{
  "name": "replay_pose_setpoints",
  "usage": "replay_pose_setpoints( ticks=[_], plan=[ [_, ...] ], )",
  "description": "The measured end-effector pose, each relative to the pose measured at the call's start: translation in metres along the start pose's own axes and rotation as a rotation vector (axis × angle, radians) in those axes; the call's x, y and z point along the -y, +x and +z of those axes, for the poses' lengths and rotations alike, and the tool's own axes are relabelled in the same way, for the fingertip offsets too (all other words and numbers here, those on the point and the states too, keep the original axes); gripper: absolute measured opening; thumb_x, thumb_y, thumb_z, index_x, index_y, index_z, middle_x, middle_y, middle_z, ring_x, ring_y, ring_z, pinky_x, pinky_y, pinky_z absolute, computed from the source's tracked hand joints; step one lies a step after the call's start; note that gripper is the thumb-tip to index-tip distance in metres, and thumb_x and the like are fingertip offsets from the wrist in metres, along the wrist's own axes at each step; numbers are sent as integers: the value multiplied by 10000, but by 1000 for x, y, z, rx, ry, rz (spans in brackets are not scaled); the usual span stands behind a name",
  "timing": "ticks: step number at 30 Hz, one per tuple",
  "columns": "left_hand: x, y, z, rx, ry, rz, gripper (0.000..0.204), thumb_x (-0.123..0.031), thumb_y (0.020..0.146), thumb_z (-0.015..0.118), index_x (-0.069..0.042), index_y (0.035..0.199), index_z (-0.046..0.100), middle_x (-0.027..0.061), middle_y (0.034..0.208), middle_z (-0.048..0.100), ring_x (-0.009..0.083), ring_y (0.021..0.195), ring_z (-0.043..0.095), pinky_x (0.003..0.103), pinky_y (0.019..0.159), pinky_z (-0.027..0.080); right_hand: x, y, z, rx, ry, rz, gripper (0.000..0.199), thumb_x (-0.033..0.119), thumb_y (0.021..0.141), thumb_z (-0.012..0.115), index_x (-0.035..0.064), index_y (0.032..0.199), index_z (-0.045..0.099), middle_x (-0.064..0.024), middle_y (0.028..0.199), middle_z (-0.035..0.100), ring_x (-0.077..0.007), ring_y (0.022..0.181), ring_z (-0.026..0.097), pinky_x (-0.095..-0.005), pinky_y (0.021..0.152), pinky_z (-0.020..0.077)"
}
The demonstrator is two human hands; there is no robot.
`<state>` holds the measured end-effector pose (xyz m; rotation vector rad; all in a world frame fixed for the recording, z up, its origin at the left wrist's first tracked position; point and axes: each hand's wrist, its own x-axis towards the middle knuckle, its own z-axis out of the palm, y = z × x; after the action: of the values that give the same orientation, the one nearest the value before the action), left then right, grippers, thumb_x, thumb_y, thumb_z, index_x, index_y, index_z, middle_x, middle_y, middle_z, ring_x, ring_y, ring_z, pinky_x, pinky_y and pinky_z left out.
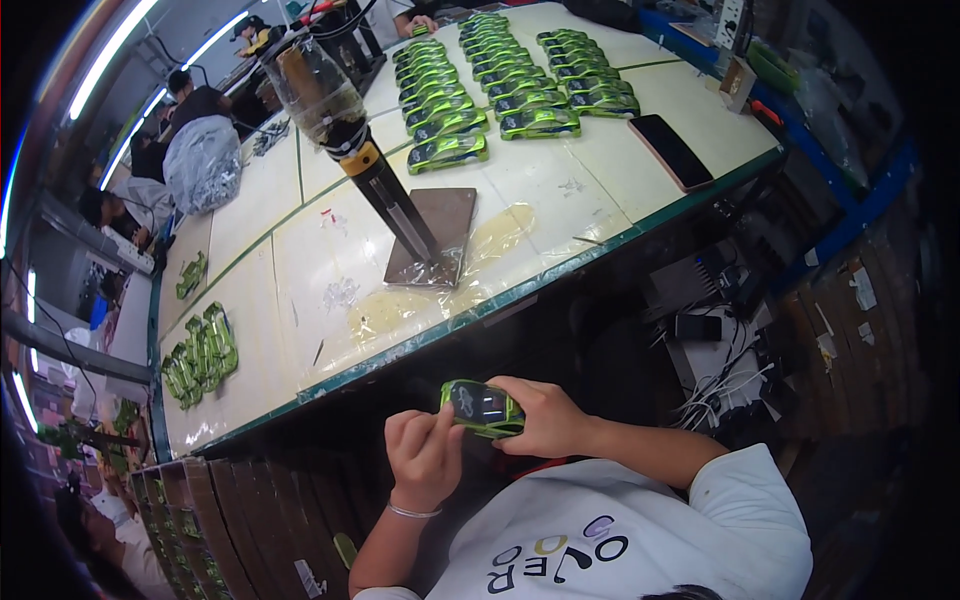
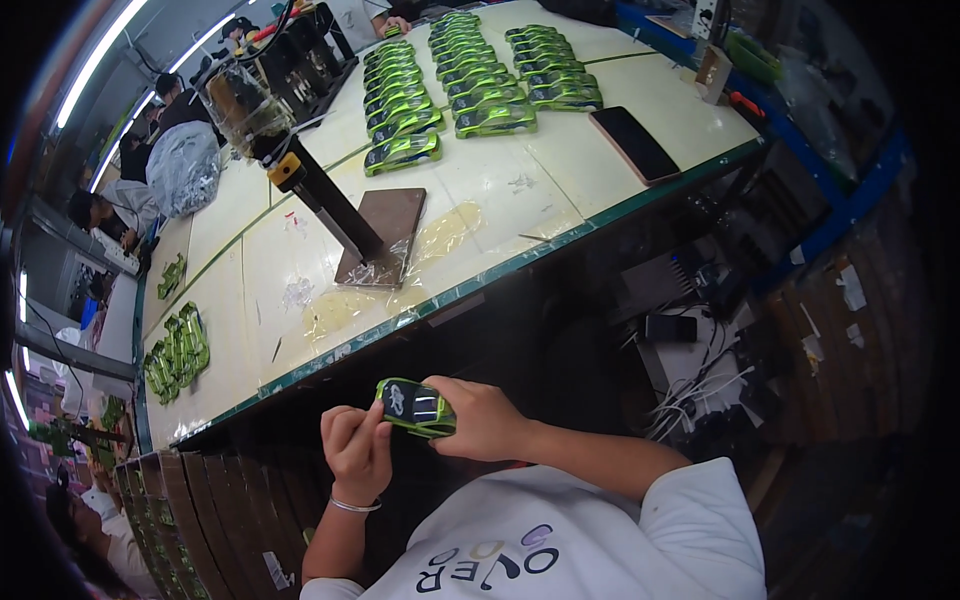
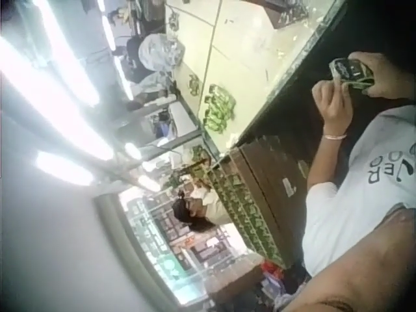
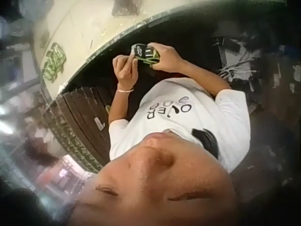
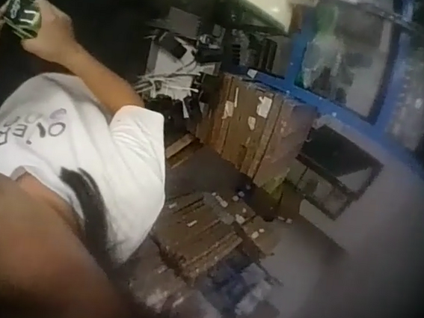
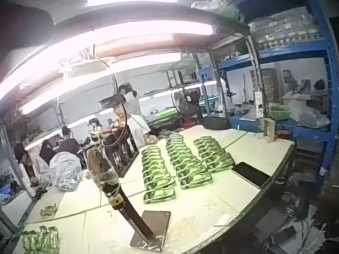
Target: The person assembles toy car shells by fitting clear plastic window inserts into them by hand, pressing them against a mounted tool to secure the parts, and placing the assembled shells in rows on the table.
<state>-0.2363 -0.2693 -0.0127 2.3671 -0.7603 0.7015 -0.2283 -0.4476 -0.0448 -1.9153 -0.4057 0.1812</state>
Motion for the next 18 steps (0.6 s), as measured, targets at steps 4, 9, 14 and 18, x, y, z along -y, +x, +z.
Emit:
replay_pose_setpoints(
  ticks=[4, 9, 14, 18],
  plan=[
    [-2, -4, 19, -323, -541, -493, 260, -114, 774, 581, 8, 996, 526, 76, 902, 521, 159, 824, 520, 263, 718, 431, 7, 2, 7, -205, -276, -276, 573, 148, 537, 703, 10, 1036, 457, -128, 919, 551, -274, 808, 566, -339, 701, 467],
    [-13, -9, 32, -307, -1352, -1036, 319, -243, 892, 340, 32, 994, 464, 132, 775, 594, 202, 607, 600, 287, 565, 513, -3, 3, 3, -47, -268, -302, 588, 339, 678, 636, -37, 1084, 438, -154, 959, 531, -293, 879, 525, -356, 768, 406],
    [2, -23, 18, -282, -1351, -1064, 323, -244, 874, 336, 43, 937, 469, 144, 752, 586, 195, 624, 596, 276, 536, 507, -32, 66, -96, -616, -615, -407, 165, 49, 706, 516, 16, 855, 580, -118, 765, 530, -282, 758, 497, -350, 677, 405],
    [1, -29, 15, -298, -1306, -1084, 323, -247, 872, 344, 45, 931, 469, 143, 753, 580, 196, 620, 595, 277, 536, 505, -72, 106, -158, -664, -783, -307, 110, 56, 718, 497, 33, 768, 591, -98, 753, 524, -252, 748, 530, -346, 652, 451]
  ],
)
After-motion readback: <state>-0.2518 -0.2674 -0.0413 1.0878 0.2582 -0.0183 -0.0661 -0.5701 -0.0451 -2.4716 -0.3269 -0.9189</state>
